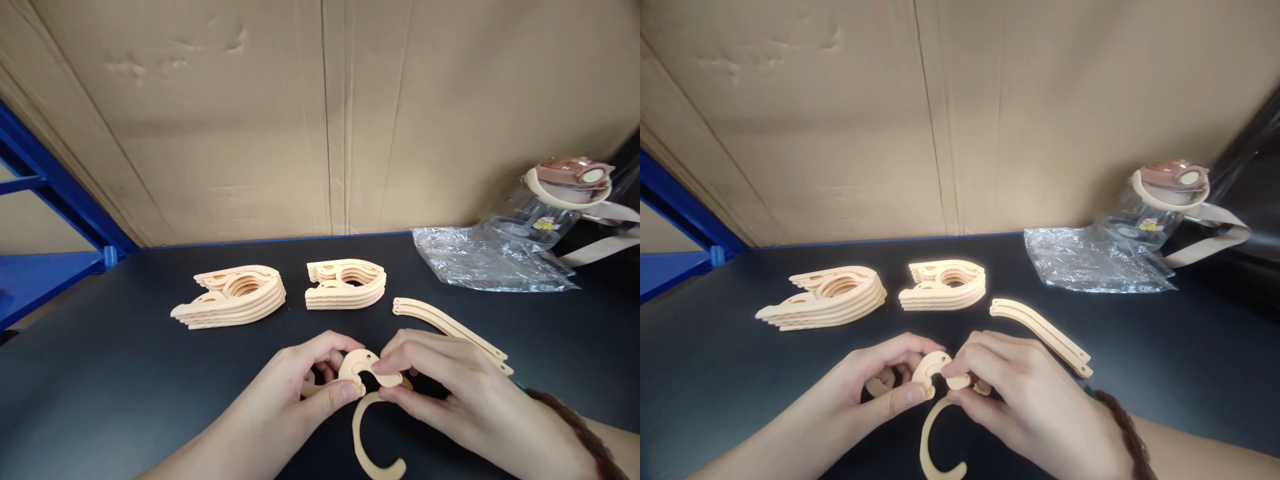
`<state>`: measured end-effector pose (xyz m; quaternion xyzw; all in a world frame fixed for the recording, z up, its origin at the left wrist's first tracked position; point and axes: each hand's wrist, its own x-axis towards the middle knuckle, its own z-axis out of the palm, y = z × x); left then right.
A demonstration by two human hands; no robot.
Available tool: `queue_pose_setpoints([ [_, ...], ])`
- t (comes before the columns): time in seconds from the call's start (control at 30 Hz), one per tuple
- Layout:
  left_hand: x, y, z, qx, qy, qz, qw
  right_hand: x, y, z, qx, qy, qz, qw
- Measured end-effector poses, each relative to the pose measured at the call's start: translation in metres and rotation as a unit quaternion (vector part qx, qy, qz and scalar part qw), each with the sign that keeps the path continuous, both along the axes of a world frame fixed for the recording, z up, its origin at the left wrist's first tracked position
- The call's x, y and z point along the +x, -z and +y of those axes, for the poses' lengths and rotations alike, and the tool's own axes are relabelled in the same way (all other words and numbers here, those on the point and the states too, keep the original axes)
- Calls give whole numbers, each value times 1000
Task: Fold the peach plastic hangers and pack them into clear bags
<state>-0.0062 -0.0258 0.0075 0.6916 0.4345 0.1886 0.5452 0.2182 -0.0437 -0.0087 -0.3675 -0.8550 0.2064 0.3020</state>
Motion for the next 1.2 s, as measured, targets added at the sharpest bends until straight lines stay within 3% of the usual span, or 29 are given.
queue_pose_setpoints([
  [0.1,0,2,0,16,1,4,1000,2,2,1,51,10,-17,998],
  [0.23,-1,6,1,-26,-10,-17,999,4,0,3,131,8,-50,990],
  [0.37,-3,9,3,-46,-20,-54,997,6,-1,5,161,-4,-69,985],
  [0.63,-5,6,4,130,20,36,991,9,3,12,151,-8,-70,986],
  [0.9,-12,16,13,167,3,64,984,8,5,17,109,-17,-115,987],
  [1.07,-17,23,20,232,-22,72,970,7,4,23,92,-9,-121,988],
  [1.2,-23,23,25,284,-27,96,953,17,-1,30,123,46,-129,983],
])
